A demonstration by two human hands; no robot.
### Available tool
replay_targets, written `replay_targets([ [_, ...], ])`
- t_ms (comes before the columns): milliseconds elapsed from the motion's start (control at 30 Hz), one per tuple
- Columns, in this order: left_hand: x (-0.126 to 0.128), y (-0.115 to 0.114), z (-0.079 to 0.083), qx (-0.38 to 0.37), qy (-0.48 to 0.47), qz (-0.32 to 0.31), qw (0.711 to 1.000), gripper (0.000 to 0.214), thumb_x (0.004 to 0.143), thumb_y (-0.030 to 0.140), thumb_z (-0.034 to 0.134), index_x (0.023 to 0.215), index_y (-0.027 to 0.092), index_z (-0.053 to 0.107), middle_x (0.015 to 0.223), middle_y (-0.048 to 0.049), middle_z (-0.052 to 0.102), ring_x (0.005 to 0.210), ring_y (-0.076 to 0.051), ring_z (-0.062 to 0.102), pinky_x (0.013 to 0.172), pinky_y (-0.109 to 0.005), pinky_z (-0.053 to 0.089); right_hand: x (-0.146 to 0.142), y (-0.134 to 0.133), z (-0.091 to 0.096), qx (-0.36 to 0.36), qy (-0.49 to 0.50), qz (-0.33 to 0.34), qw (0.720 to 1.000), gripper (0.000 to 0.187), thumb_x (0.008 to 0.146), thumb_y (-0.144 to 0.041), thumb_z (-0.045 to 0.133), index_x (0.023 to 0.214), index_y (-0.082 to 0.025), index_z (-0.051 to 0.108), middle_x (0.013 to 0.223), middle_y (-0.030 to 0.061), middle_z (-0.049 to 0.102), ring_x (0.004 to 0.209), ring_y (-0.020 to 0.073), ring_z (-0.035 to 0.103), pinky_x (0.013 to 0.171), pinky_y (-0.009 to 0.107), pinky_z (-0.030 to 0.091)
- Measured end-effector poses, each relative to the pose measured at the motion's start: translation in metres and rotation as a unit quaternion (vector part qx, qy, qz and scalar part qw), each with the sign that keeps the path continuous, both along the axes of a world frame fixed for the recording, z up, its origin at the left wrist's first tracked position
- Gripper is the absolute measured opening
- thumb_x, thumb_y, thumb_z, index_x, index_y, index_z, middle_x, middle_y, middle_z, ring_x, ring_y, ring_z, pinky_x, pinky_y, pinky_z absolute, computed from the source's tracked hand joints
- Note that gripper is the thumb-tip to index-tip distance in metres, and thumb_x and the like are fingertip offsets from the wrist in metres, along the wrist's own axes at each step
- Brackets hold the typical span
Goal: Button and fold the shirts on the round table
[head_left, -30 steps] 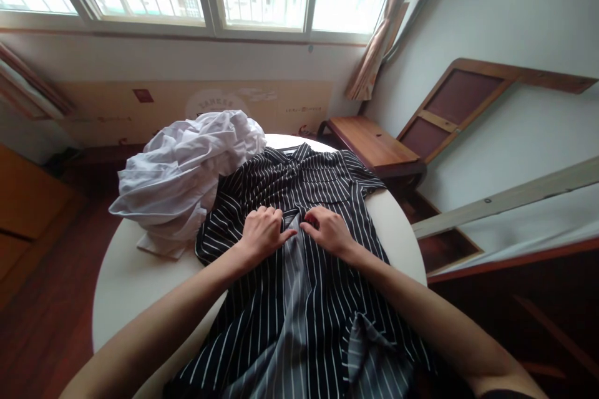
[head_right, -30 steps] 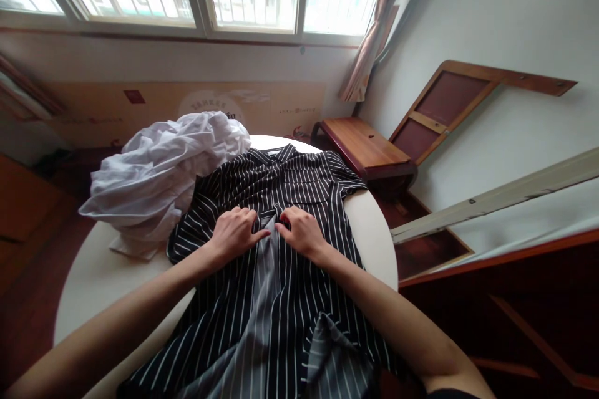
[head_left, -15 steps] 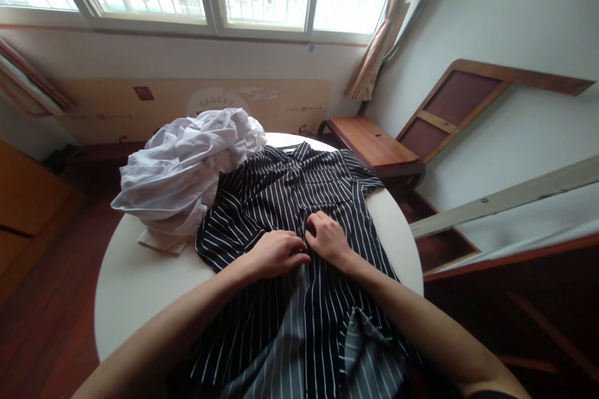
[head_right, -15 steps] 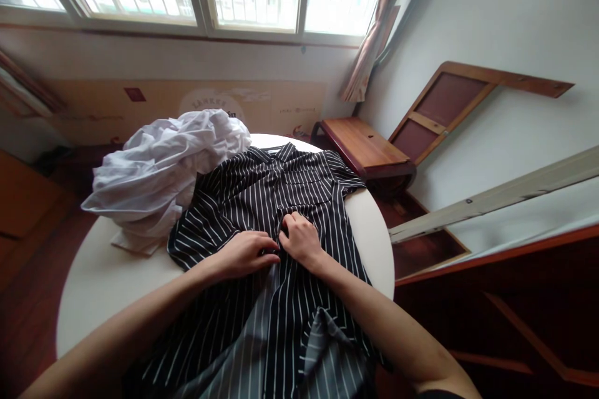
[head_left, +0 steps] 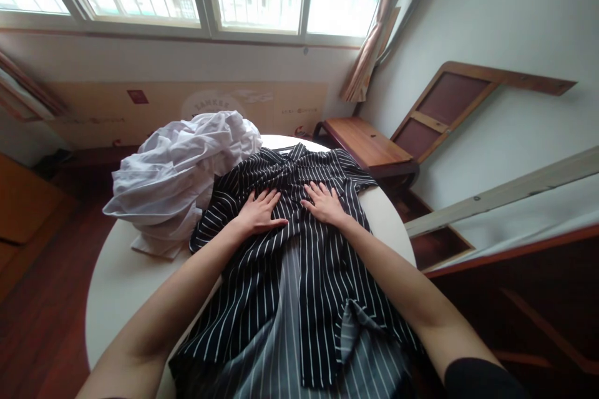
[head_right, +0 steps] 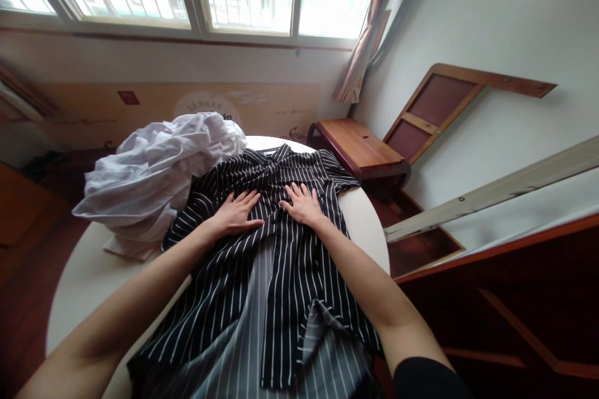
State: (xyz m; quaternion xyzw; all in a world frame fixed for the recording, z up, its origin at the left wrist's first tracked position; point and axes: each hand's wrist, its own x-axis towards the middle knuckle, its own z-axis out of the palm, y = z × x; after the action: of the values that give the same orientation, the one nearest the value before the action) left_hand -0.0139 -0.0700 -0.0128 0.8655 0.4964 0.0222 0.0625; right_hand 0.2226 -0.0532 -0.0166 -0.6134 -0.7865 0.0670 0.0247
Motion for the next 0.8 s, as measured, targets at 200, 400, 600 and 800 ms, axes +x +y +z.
replay_targets([
  [200, -0.015, 0.026, 0.011, -0.002, 0.036, -0.027, 0.999, 0.086, 0.079, 0.072, 0.041, 0.147, 0.021, 0.030, 0.154, -0.0090, 0.027, 0.143, -0.032, 0.016, 0.113, -0.052, 0.004, -0.008, 0.020, 0.003, 0.011, 0.017, 0.002, 1.000, 0.063, 0.094, -0.059, 0.027, 0.145, -0.024, 0.034, 0.152, 0.0074, 0.031, 0.141, 0.0305, 0.021, 0.112, 0.055, 0.011],
  [400, -0.006, 0.008, 0.031, 0.038, -0.037, 0.001, 0.999, 0.053, 0.086, 0.047, 0.054, 0.131, 0.021, 0.052, 0.140, -0.0099, 0.048, 0.130, -0.028, 0.039, 0.107, -0.044, 0.028, -0.014, -0.006, 0.026, 0.112, 0.117, -0.020, 0.986, 0.035, 0.091, -0.038, 0.049, 0.116, -0.017, 0.061, 0.120, 0.0130, 0.061, 0.116, 0.0264, 0.051, 0.099, 0.042, 0.036],
  [600, 0.026, -0.035, 0.036, 0.006, -0.167, 0.053, 0.984, 0.025, 0.084, 0.040, 0.058, 0.099, 0.022, 0.067, 0.098, -0.0042, 0.066, 0.091, -0.019, 0.061, 0.079, -0.028, 0.047, -0.037, -0.061, 0.027, 0.072, 0.149, 0.015, 0.986, 0.012, 0.085, -0.031, 0.057, 0.086, -0.020, 0.063, 0.089, 0.0053, 0.065, 0.084, 0.0194, 0.060, 0.076, 0.031, 0.044],
  [800, 0.035, -0.036, 0.018, -0.032, -0.168, 0.122, 0.978, 0.018, 0.083, 0.028, 0.059, 0.096, 0.023, 0.069, 0.097, -0.0032, 0.068, 0.093, -0.019, 0.062, 0.079, -0.027, 0.046, -0.056, -0.070, 0.018, 0.090, 0.091, -0.047, 0.991, 0.018, 0.082, -0.034, 0.058, 0.093, -0.020, 0.061, 0.096, 0.0087, 0.064, 0.089, 0.0224, 0.060, 0.074, 0.031, 0.044],
])
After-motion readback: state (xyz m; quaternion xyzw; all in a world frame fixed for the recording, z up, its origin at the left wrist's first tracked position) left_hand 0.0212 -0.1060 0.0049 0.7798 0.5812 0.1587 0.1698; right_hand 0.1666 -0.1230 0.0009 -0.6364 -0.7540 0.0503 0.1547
